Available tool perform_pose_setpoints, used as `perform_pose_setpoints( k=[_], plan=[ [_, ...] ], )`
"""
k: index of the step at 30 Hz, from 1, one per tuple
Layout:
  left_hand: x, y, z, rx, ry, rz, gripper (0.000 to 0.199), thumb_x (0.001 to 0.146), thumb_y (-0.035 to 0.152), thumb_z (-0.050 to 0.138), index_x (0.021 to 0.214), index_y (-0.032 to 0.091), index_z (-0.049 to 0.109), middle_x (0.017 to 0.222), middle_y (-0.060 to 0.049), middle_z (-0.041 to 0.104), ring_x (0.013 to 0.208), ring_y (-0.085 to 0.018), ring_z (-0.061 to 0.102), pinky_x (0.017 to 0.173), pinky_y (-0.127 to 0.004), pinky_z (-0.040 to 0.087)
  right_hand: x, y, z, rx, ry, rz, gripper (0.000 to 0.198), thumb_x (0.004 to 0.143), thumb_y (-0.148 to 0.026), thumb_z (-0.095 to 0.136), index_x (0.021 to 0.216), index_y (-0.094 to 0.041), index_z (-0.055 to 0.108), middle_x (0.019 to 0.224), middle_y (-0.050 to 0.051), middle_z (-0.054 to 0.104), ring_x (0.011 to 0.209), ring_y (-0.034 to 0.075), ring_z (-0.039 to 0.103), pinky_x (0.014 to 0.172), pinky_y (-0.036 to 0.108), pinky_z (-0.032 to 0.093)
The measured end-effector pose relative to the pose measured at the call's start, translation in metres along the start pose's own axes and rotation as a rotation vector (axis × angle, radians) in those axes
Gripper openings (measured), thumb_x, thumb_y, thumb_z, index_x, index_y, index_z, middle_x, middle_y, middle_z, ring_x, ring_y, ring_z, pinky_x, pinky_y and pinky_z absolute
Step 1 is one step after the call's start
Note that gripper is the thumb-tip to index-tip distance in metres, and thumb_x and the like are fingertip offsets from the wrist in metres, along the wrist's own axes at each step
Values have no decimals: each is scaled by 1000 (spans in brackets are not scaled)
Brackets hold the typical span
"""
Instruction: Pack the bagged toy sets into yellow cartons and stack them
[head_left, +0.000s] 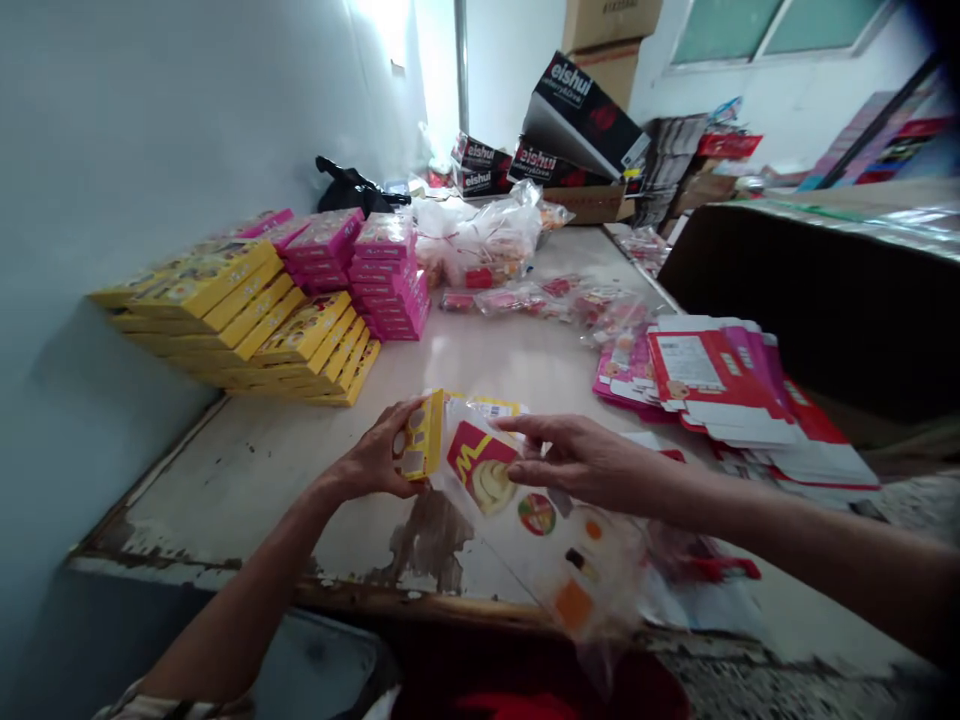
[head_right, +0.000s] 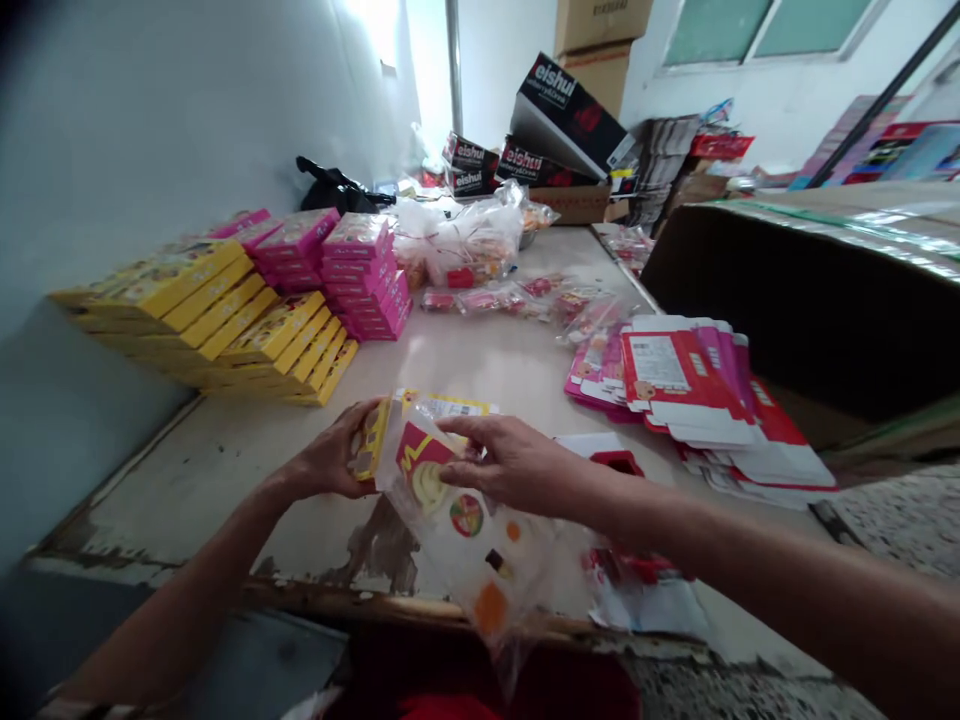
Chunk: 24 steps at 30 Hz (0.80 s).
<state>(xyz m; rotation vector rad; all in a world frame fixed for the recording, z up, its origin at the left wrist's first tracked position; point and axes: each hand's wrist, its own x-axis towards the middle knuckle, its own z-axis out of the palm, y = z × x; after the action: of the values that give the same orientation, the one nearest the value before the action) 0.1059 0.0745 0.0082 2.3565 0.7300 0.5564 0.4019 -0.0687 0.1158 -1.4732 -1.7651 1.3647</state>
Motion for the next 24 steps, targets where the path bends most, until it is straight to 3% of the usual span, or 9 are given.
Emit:
perform_pose_setpoints(
  k=[4,8,11,14,17,19,21,24],
  plan=[
    [4,-1,-4,-5,-243,48,122,57,32,92,161,23,28,157,-15,43,143,-36,45,121,-51,37,13,10,-8,145,-203,128,42,91,-37,72,133,-28,71,94,2,75,69,13,62,55,21,49],
    [13,-6,-9,16,-338,37,120,57,30,91,161,23,31,154,-14,46,142,-35,46,120,-51,37,29,21,-10,307,-271,214,37,87,-34,75,124,-30,75,80,0,74,54,11,56,45,21,41],
    [17,-9,-9,30,-357,39,116,60,31,90,160,24,32,154,-12,45,142,-34,46,120,-48,38,38,29,-7,317,-211,209,35,82,-27,78,117,-30,77,68,-1,69,50,12,53,43,23,39],
    [17,-10,-5,66,-359,46,111,61,32,89,158,24,35,154,-13,46,140,-34,48,119,-47,41,44,31,-7,131,-158,106,33,79,-22,80,112,-27,78,63,-2,68,49,13,53,43,24,38],
    [15,-12,-3,36,-299,-16,106,64,33,87,156,23,36,153,-13,46,139,-34,49,116,-47,44,41,27,-17,-50,-140,16,34,82,-22,77,116,-25,77,70,0,72,53,13,57,45,24,40],
    [14,-13,-6,-46,-266,-73,104,66,36,86,156,24,35,151,-12,48,135,-32,53,110,-45,50,35,23,-30,-70,-139,32,40,85,-24,74,125,-25,74,79,1,75,58,13,60,48,24,41],
    [13,-11,-11,-93,-253,-71,107,64,37,87,155,22,34,148,-13,49,132,-33,55,108,-44,51,28,21,-44,-42,-177,75,47,86,-24,73,133,-26,71,82,-1,74,61,12,60,51,22,42],
    [11,-3,-17,-48,-258,12,109,59,31,88,153,21,34,147,-14,49,135,-35,53,114,-47,46,22,21,-57,59,-314,98,52,84,-21,73,135,-25,70,67,-6,64,56,10,52,51,22,39]
  ],
)
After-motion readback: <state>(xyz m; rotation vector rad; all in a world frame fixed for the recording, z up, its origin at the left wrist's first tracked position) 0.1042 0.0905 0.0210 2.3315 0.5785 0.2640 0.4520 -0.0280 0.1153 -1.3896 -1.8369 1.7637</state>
